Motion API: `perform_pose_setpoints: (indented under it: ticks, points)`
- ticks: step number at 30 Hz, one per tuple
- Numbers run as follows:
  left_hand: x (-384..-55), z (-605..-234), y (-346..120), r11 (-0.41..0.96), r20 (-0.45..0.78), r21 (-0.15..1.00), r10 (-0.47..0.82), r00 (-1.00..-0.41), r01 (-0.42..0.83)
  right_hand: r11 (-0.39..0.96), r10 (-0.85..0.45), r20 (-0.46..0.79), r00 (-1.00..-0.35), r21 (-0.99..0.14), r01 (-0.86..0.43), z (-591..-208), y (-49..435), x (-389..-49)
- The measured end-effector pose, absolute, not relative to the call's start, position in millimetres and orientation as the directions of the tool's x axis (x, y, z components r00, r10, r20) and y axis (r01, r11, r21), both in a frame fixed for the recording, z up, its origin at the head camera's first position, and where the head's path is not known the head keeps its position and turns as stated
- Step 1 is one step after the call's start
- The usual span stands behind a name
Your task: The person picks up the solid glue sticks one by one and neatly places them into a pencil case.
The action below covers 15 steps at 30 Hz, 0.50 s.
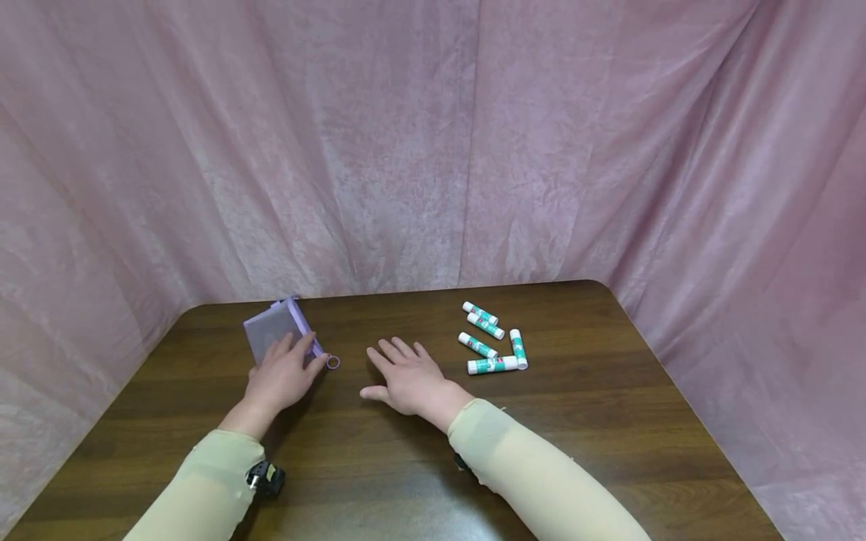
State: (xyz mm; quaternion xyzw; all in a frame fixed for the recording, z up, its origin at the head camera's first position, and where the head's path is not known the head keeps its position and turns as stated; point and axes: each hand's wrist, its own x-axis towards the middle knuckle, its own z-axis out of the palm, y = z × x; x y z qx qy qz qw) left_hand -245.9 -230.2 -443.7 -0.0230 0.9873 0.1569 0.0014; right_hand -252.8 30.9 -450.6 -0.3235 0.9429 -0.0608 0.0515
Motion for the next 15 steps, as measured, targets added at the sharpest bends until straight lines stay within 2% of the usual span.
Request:
perform_pose_setpoints:
  ticks: [15]
  points:
    - [-248.6, -447.2, -228.4, 0.945, -0.083, 0.322, -0.024, -0.996, -0.050, 0.779, -0.621, -0.052, -0.782, -0.154, -0.608, -446.5, 32.3, -251.1]
